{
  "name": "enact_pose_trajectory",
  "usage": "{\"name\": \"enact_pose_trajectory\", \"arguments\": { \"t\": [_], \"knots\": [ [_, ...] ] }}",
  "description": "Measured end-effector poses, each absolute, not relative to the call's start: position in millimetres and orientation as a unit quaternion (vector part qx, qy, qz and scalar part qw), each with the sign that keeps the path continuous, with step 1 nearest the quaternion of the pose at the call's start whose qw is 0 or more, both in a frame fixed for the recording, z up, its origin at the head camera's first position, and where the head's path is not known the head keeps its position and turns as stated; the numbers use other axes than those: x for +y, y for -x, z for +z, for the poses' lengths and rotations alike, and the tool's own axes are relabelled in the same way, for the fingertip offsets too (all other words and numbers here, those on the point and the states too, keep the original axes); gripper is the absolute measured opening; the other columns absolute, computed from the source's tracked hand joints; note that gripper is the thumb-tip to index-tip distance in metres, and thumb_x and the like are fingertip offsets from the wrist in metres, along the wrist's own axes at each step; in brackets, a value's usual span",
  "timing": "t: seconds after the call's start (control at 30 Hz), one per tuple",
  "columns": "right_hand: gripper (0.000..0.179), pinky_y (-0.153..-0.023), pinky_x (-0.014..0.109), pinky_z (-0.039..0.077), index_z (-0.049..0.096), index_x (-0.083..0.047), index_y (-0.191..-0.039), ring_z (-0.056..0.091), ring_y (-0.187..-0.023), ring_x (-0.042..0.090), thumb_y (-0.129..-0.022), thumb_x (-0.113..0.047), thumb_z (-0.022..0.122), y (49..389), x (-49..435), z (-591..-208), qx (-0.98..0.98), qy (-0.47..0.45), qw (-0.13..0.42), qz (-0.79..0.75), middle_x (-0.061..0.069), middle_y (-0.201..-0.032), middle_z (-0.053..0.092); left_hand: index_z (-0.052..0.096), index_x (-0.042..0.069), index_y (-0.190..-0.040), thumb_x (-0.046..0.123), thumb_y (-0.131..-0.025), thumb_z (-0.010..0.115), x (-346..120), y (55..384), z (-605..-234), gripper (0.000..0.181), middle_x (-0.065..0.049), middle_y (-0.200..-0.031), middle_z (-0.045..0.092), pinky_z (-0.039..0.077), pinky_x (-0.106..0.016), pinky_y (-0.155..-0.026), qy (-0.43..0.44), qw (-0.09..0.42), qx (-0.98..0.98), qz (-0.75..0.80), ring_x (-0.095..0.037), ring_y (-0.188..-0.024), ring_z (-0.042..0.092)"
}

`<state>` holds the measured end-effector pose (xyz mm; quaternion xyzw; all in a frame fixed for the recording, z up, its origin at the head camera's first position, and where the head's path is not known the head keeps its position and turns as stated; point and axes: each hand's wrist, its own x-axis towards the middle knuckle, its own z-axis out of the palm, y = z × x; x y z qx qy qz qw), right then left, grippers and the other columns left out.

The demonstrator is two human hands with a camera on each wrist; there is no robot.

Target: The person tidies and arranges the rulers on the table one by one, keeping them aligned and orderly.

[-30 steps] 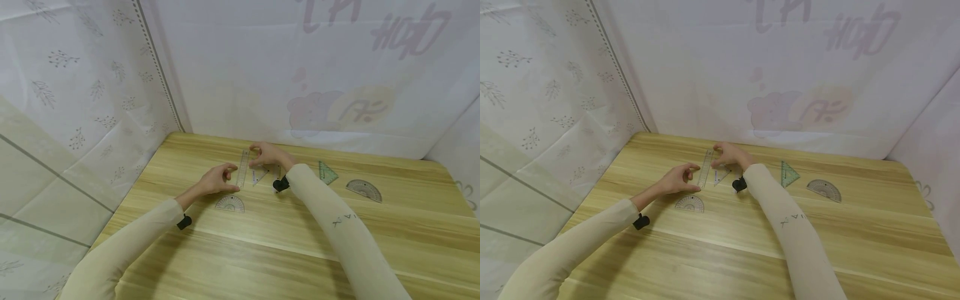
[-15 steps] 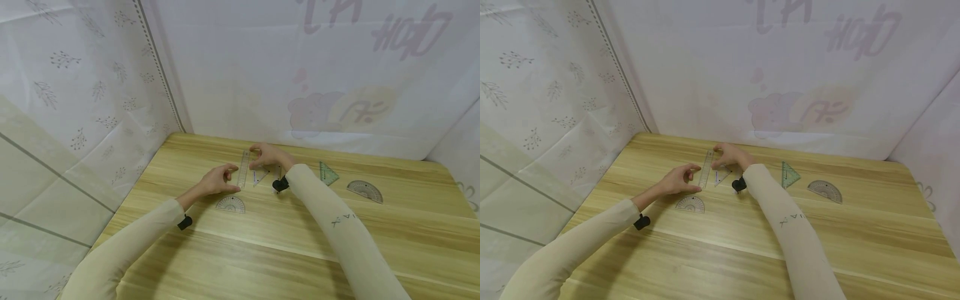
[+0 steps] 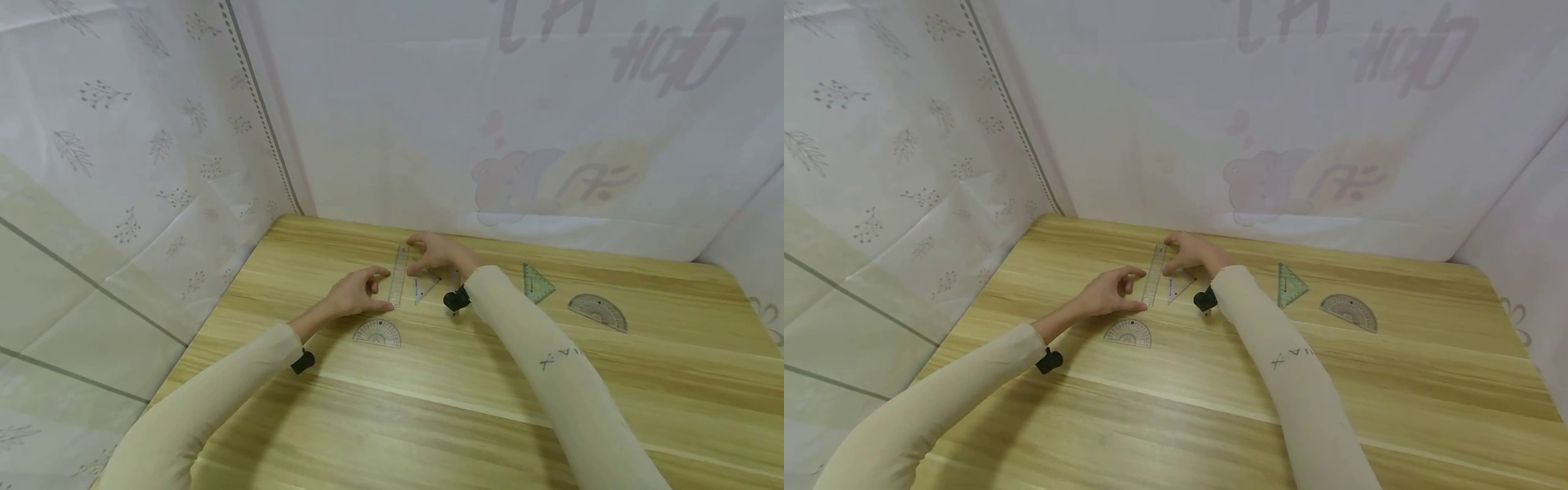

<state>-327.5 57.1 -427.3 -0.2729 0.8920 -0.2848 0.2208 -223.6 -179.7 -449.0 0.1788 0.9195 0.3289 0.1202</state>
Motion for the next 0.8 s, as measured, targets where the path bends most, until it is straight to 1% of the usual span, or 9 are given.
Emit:
{"name": "enact_pose_trajectory", "arguments": {
  "t": [0.2, 0.47, 0.7, 0.8],
  "knots": [
    [0.077, -0.113, 0.052, 0.029, 0.045, -0.005, -0.151, 0.032, -0.143, 0.037, -0.088, -0.028, 0.083, 327.5, 58.5, -427.6, 0.890, 0.277, 0.219, -0.288, 0.016, -0.156, 0.038, 0.055, 0.008, -0.142, 0.034, -0.081, 0.089, -178.8, 224.5, -448.4, 0.074, 0.000, -0.089, 0.055, 0.036, -0.030, -0.063, -0.180, 0.121, 0.922, 0.322, -0.014, -0.073, 0.048],
    [0.076, -0.113, 0.051, 0.030, 0.045, -0.004, -0.150, 0.034, -0.142, 0.037, -0.088, -0.028, 0.083, 326.3, 58.4, -426.3, 0.890, 0.279, 0.222, -0.286, 0.017, -0.155, 0.039, 0.055, 0.006, -0.141, 0.034, -0.082, 0.088, -181.1, 224.2, -450.7, 0.073, -0.001, -0.088, 0.054, 0.036, -0.031, -0.062, -0.188, 0.117, 0.920, 0.324, -0.015, -0.071, 0.047],
    [0.073, -0.113, 0.050, 0.029, 0.044, -0.003, -0.149, 0.034, -0.142, 0.037, -0.090, -0.026, 0.081, 325.5, 56.2, -425.7, 0.888, 0.273, 0.229, -0.291, 0.018, -0.154, 0.039, 0.055, 0.007, -0.142, 0.035, -0.083, 0.087, -181.2, 222.9, -450.6, 0.072, -0.001, -0.089, 0.054, 0.036, -0.031, -0.063, -0.191, 0.115, 0.921, 0.319, -0.015, -0.073, 0.047],
    [0.073, -0.112, 0.050, 0.030, 0.044, -0.003, -0.148, 0.036, -0.140, 0.037, -0.090, -0.026, 0.081, 325.5, 57.8, -425.0, 0.887, 0.269, 0.232, -0.296, 0.019, -0.153, 0.040, 0.055, 0.008, -0.142, 0.035, -0.083, 0.087, -180.2, 223.8, -450.5, 0.072, -0.001, -0.089, 0.055, 0.036, -0.031, -0.062, -0.193, 0.114, 0.922, 0.316, -0.015, -0.073, 0.047]
  ]
}}
